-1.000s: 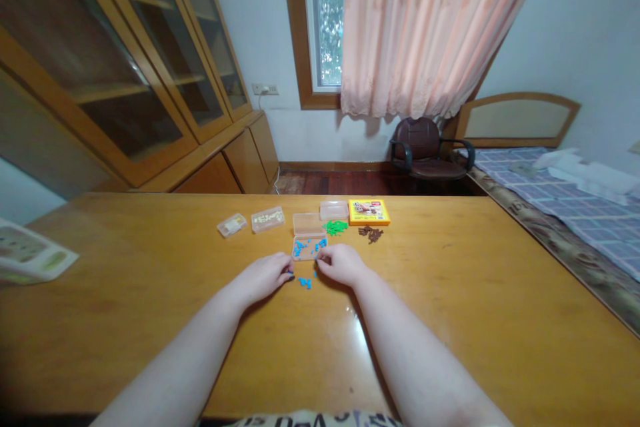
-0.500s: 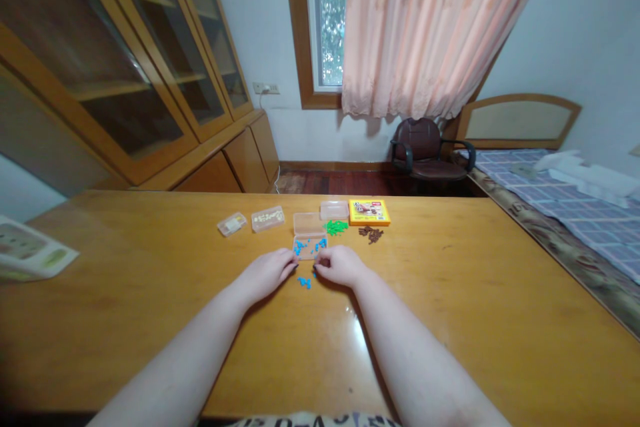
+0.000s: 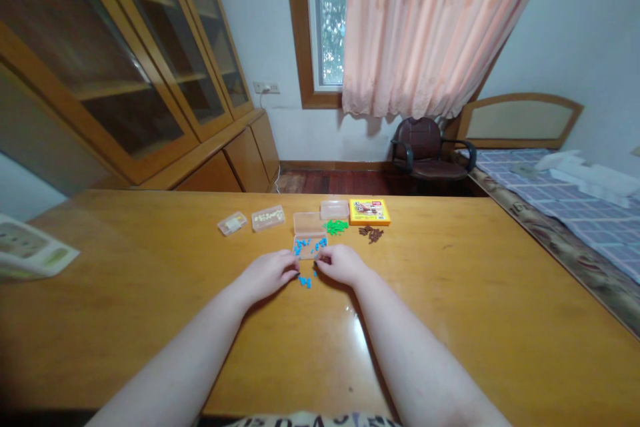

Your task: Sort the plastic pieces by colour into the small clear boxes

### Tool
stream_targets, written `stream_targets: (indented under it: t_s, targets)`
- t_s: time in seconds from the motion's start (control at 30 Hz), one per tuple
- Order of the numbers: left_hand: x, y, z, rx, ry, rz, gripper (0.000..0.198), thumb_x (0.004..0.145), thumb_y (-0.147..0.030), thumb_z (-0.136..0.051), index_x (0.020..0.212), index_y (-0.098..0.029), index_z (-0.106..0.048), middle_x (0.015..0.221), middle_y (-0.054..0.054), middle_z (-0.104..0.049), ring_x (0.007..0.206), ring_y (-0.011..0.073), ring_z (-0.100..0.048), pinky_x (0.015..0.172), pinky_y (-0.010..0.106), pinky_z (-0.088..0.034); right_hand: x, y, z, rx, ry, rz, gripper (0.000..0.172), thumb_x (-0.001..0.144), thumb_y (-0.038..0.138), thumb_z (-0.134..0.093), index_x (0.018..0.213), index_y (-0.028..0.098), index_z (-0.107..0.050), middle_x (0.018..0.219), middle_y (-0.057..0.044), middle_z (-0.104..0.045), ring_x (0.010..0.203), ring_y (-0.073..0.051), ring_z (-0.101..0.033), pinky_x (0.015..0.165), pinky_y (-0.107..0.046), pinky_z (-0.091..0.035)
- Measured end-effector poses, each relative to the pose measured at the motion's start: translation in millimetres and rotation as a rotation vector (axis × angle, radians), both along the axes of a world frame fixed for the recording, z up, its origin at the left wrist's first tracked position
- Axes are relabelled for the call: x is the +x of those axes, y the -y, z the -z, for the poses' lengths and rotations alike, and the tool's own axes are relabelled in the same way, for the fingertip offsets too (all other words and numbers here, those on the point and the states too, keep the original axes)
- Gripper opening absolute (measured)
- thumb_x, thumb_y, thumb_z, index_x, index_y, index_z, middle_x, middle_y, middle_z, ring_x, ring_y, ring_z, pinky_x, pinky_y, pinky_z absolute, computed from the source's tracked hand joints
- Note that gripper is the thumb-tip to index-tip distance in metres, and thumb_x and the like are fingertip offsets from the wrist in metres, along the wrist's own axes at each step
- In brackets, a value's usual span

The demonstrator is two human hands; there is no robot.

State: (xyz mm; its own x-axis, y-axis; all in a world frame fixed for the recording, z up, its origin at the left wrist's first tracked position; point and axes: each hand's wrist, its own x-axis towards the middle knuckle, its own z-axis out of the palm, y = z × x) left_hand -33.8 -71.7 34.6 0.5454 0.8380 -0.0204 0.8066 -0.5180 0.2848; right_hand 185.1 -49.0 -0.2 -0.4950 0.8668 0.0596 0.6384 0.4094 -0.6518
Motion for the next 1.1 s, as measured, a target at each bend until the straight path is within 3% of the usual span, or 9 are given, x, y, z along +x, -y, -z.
stream_targets:
  t_s: [0.3, 0.63, 0.87, 1.1]
  targets:
    - [1.4, -1.0, 6.3, -0.088, -0.016, -0.004, 0.011, 0.081, -0.026, -0.054, 0.085, -0.021, -0.062, 0.089, 0.003, -0.065, 0.080, 0.0164, -0.059, 0.070, 0.024, -0.043, -0.4, 1.0, 0.4, 0.042, 0.036, -0.006, 0.019, 0.080, 0.030, -0.053, 0.069, 0.017, -0.061, 0.060, 0.002, -0.058, 0.054, -0.009, -0.045, 0.053, -0.020, -0.027]
    - [2.0, -2.3, 5.8, -0.011, 0.010, 0.012, 0.015, 0.085, -0.024, -0.048, 0.082, -0.021, -0.062, 0.086, 0.003, -0.064, 0.078, 0.0162, -0.059, 0.071, 0.025, -0.043, -1.9, 2.8, -6.9, 0.033, 0.080, 0.002, 0.021, 0.081, 0.031, -0.053, 0.068, 0.017, -0.062, 0.060, 0.001, -0.057, 0.055, -0.010, -0.045, 0.052, -0.020, -0.027]
    - [0.5, -10.2, 0.1, 0.110, 0.139, -0.166, 0.017, 0.087, -0.026, -0.047, 0.090, -0.019, -0.062, 0.092, 0.005, -0.063, 0.086, 0.0167, -0.058, 0.078, 0.026, -0.043, -2.3, 2.5, -2.1, 0.042, 0.058, -0.008, 0.019, 0.080, 0.032, -0.054, 0.071, 0.018, -0.064, 0.063, 0.001, -0.061, 0.057, -0.010, -0.049, 0.054, -0.020, -0.030]
    - [-4.6, -5.4, -2.5, -0.005, 0.063, 0.048, 0.012, 0.084, -0.023, -0.052, 0.085, -0.023, -0.064, 0.091, 0.002, -0.063, 0.083, 0.0147, -0.058, 0.075, 0.023, -0.043, -0.9, 4.0, -5.0, -0.062, 0.024, -0.049, 0.011, 0.071, 0.026, -0.062, 0.077, 0.018, -0.068, 0.063, 0.002, -0.062, 0.055, -0.009, -0.050, 0.053, -0.019, -0.032]
